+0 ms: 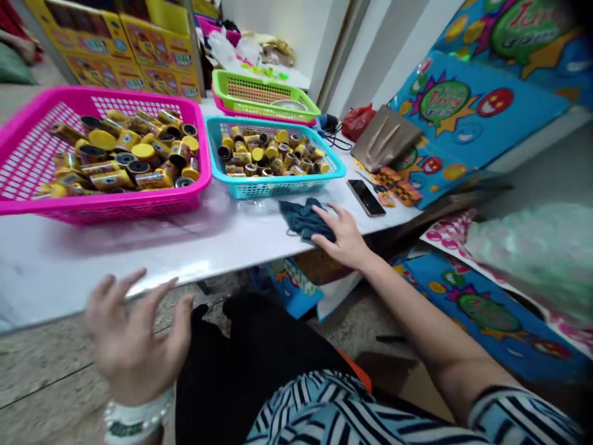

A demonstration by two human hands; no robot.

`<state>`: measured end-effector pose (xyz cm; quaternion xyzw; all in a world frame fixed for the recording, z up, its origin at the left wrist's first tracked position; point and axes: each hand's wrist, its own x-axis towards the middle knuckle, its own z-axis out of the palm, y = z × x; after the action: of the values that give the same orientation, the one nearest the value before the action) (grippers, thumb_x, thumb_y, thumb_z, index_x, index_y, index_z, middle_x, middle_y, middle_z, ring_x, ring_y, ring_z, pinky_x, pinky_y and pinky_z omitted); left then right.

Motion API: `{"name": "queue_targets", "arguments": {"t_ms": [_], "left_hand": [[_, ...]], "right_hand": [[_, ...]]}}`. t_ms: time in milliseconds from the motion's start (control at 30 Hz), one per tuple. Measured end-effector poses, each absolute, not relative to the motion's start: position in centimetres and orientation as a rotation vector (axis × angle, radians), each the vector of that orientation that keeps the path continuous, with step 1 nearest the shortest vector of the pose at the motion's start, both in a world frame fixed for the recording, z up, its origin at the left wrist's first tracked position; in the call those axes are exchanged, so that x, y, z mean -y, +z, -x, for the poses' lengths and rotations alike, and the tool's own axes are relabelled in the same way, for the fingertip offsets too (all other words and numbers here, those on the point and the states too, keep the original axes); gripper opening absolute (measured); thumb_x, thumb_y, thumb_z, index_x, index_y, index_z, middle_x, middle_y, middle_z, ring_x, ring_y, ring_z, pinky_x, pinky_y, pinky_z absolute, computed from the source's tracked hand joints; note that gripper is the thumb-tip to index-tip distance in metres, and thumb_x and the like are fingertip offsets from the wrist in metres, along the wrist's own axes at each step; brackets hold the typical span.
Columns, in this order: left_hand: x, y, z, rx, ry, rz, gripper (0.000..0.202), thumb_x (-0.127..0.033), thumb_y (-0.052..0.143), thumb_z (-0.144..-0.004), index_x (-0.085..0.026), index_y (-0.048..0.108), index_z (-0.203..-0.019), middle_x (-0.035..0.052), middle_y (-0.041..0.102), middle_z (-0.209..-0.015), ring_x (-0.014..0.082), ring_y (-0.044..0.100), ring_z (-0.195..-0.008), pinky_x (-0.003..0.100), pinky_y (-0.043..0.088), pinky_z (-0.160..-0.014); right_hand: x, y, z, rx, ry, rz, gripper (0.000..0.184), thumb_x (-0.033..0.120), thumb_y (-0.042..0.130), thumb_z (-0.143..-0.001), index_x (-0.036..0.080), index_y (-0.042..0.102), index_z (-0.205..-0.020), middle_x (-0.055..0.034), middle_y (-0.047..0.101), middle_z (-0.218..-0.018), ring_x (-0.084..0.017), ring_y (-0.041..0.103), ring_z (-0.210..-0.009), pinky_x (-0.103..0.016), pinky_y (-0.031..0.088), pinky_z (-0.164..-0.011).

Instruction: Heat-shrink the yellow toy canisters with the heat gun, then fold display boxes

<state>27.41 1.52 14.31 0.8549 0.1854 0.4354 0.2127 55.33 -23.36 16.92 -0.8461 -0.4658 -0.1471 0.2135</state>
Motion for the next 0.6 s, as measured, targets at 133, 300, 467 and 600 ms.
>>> {"name": "queue_targets", "arguments": {"t_ms": [133,300,467,600], "left_hand": [[6.2,10.6,-21.4,-0.524,1.003,-2.55,0.024,-0.021,0.067,-0.081,-0.023,0.067,-0.105,0.0122,0.059,-0.125,0.0364,0.046,-0.131,0.058,0.035,-0.111],[10.6,4.6,-13.2,-0.577,0.747,-2.609,0.011,-0.031,0.063,-0.083,-0.026,0.068,-0.091,0.0127,0.062,-0.114,0.0376,0.054,-0.118,0.06,0.044,-0.1],[12.9,2.7,-13.7,-0.725,0.717,-2.519,0.016,-0.036,0.061,-0.084,-0.024,0.07,-0.091,0.0124,0.066,-0.108,0.0366,0.058,-0.114,0.058,0.044,-0.1],[14.8,2.9,-20.6,-0.719,0.501,-2.327,0.024,-0.042,0.058,-0.087,-0.022,0.072,-0.088,0.0099,0.068,-0.109,0.0293,0.062,-0.108,0.048,0.048,-0.098]], "right_hand": [[22.1,15.9,-60.7,1.404,-0.268,2.253,0.025,0.03,0.058,-0.091,0.017,0.073,-0.108,-0.0102,0.062,-0.106,-0.023,0.058,-0.102,-0.039,0.047,-0.096],[22.3,19.6,-65.6,1.361,-0.409,2.298,0.022,0.02,0.063,-0.086,0.014,0.072,-0.105,-0.0112,0.064,-0.11,-0.028,0.053,-0.107,-0.048,0.04,-0.101],[27.4,17.4,-60.1,1.568,-0.457,2.098,0.039,0.034,0.058,-0.093,0.017,0.061,-0.127,-0.0112,0.063,-0.123,-0.027,0.052,-0.116,-0.046,0.04,-0.102],[32.6,10.6,-54.0,1.62,-0.373,2.094,0.031,0.039,0.066,-0.086,0.02,0.069,-0.11,-0.0113,0.046,-0.146,-0.033,0.036,-0.137,-0.052,0.032,-0.111]]}}
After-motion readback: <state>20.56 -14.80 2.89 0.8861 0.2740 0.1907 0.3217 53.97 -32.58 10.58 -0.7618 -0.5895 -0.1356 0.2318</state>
